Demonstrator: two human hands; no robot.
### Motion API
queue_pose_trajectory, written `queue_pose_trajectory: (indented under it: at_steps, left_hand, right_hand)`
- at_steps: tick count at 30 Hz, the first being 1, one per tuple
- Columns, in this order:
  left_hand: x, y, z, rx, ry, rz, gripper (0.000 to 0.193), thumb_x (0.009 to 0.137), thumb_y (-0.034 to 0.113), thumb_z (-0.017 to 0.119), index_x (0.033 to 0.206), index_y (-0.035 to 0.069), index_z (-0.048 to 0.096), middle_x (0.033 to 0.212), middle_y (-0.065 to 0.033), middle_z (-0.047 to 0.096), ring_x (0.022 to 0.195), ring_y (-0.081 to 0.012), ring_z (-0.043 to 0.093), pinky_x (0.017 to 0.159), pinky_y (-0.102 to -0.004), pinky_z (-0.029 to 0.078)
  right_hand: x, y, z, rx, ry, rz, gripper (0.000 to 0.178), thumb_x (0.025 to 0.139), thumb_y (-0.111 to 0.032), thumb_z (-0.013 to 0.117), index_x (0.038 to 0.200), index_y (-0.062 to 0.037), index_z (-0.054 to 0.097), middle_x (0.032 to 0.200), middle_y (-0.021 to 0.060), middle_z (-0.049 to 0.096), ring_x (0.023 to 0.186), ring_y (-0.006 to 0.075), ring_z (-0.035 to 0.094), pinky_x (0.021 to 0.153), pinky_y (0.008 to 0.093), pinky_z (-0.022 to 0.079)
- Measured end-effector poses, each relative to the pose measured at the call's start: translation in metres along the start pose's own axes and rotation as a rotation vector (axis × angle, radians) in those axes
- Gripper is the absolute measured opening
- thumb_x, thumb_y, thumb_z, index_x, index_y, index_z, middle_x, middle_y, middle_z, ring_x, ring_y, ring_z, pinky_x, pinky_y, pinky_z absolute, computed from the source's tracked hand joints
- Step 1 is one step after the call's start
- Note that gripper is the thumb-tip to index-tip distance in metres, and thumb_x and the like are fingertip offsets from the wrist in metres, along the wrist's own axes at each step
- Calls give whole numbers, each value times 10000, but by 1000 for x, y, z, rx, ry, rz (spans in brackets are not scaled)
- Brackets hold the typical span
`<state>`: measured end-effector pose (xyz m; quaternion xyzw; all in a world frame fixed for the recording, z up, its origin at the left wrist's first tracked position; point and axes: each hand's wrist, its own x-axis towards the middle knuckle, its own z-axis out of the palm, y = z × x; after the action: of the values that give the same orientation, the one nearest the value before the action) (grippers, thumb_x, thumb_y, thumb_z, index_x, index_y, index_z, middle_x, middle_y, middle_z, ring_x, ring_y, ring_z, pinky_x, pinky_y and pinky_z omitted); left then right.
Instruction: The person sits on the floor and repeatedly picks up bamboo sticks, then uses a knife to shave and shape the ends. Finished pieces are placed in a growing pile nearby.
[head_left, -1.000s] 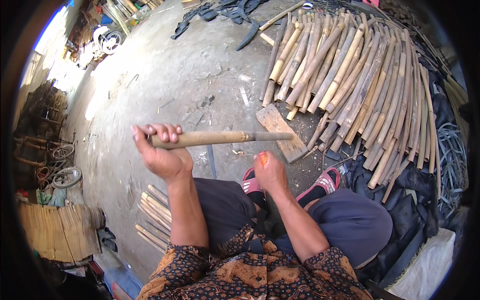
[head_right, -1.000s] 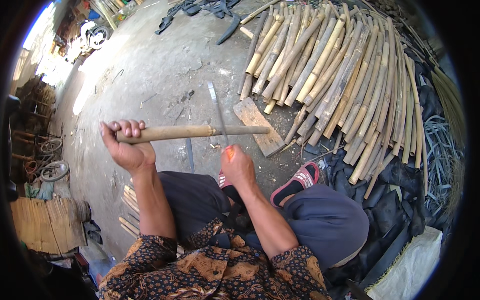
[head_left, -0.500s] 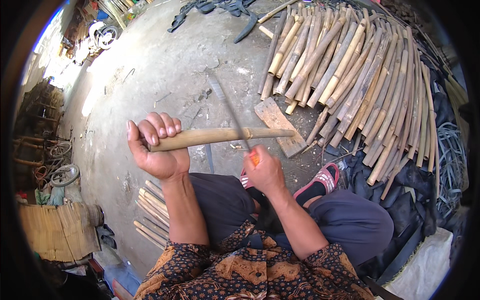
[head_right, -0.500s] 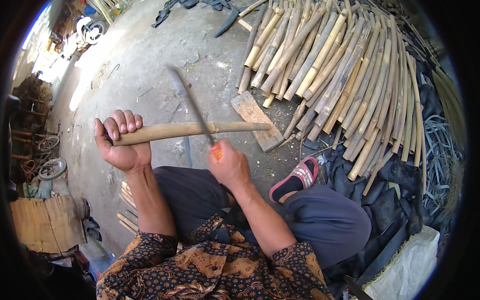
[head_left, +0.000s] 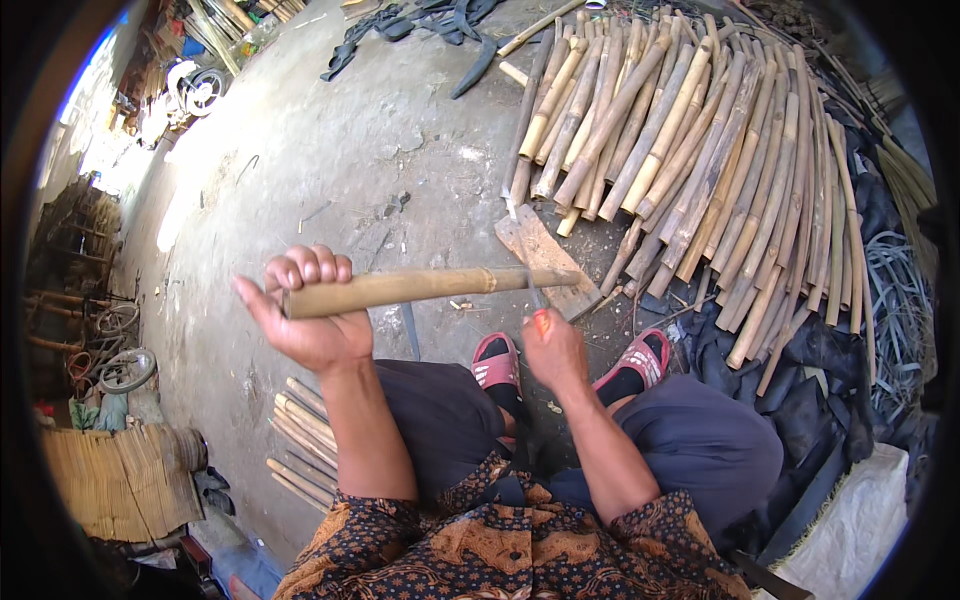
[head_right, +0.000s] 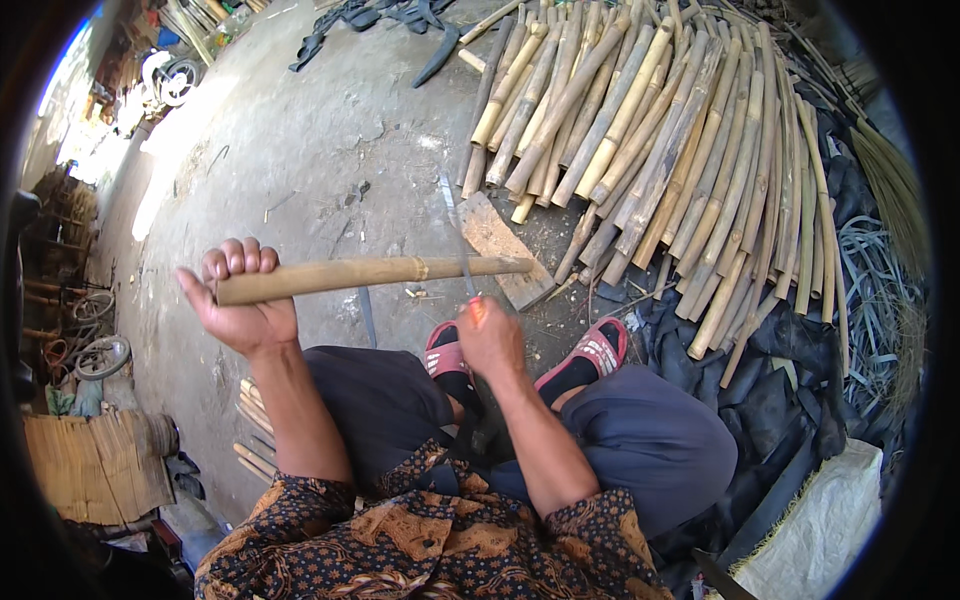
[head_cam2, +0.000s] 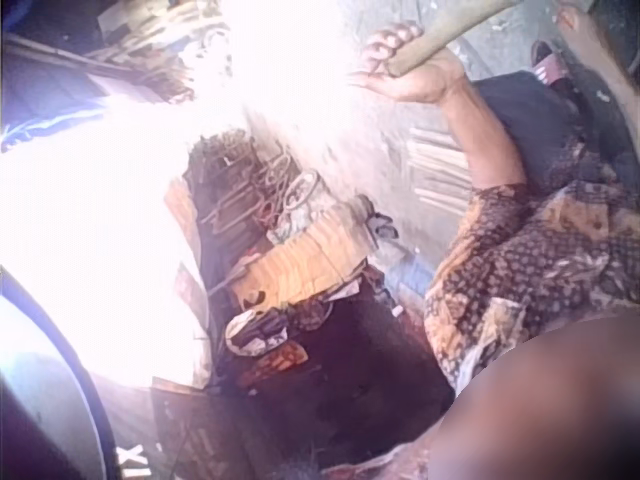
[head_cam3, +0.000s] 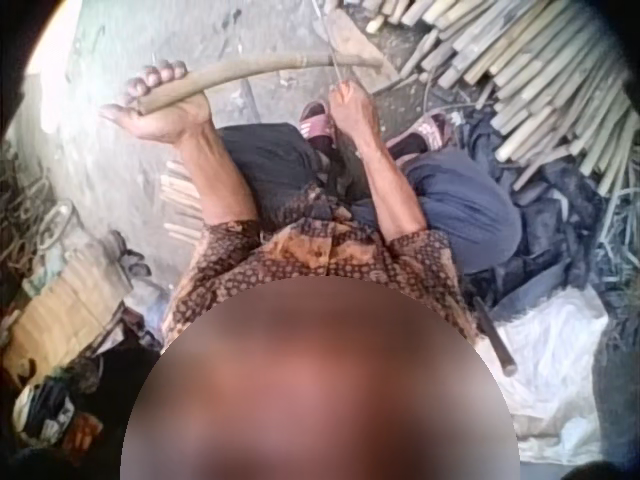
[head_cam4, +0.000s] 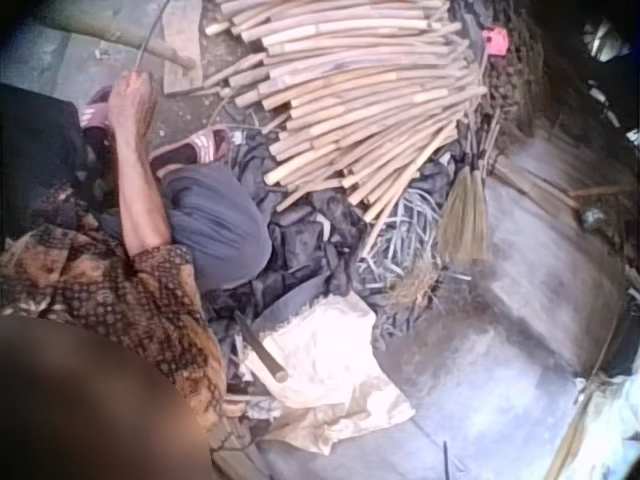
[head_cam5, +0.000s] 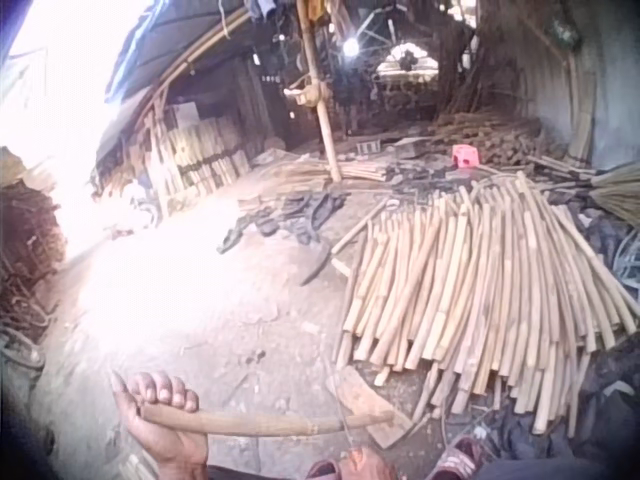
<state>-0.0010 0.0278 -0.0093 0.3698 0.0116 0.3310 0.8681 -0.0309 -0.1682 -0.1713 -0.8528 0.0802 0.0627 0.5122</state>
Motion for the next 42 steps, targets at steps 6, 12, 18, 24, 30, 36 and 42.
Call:
queue_pose_trajectory:
  at_steps: [6, 12, 18, 24, 30, 36, 42]
  left_hand:
    - [-6, 1, -1, -20, -303, 29, 635, 1057, 606, 305, 669, 134, 476, 623, -22, 472, 563, -146, 458, 505, -289, 430]
    - [0, 2, -6, 28, -306, 39, 614, 1064, 562, 300, 673, 127, 484, 591, -33, 476, 527, -160, 469, 446, -287, 453]
    - [9, 3, -7, -49, -461, -88, 622, 1073, 590, 308, 714, 120, 501, 595, -50, 505, 535, -169, 494, 486, -309, 460]
    - [0, 0, -4, 18, -248, -54, 624, 1077, 605, 285, 740, 124, 496, 652, -32, 486, 590, -163, 463, 591, -328, 427]
    - [-14, -8, 4, 52, -311, 118, 646, 1052, 644, 274, 757, 120, 510, 667, -40, 489, 578, -161, 478, 563, -309, 433]
    - [-9, -7, 8, 34, -313, 84, 562, 1071, 589, 333, 859, 108, 531, 685, -56, 518, 495, -180, 530, 508, -324, 505]
    - [-11, -8, 11, 59, -117, 3, 629, 1049, 652, 339, 767, 119, 516, 661, -52, 516, 520, -197, 522, 502, -336, 460]
  right_hand:
    - [-9, 1, 4, 154, -45, -168, 287, 932, -281, 660, 965, 1, 620, 820, 295, 664, 821, 509, 659, 662, 524, 508]
    - [-11, -6, 6, 54, -41, -141, 294, 943, -299, 640, 1000, -11, 621, 793, 286, 680, 805, 498, 683, 699, 550, 538]
    - [-12, -25, 5, 71, 21, -220, 239, 931, -255, 662, 960, -29, 591, 721, 265, 663, 748, 494, 668, 654, 545, 527]
    - [-18, -25, 3, 56, -42, -309, 245, 935, -262, 653, 952, -23, 601, 769, 269, 677, 753, 483, 681, 646, 539, 530]
    - [-10, -2, 9, -89, 26, -46, 297, 947, -302, 651, 956, -9, 604, 760, 267, 679, 774, 490, 685, 639, 546, 516]
    - [-16, -13, 11, -7, 28, -180, 209, 903, -235, 659, 988, -58, 587, 778, 262, 683, 752, 487, 682, 643, 555, 541]
    - [-22, -25, 2, 11, 22, -321, 206, 910, -244, 656, 968, -60, 583, 755, 249, 685, 719, 476, 685, 623, 550, 544]
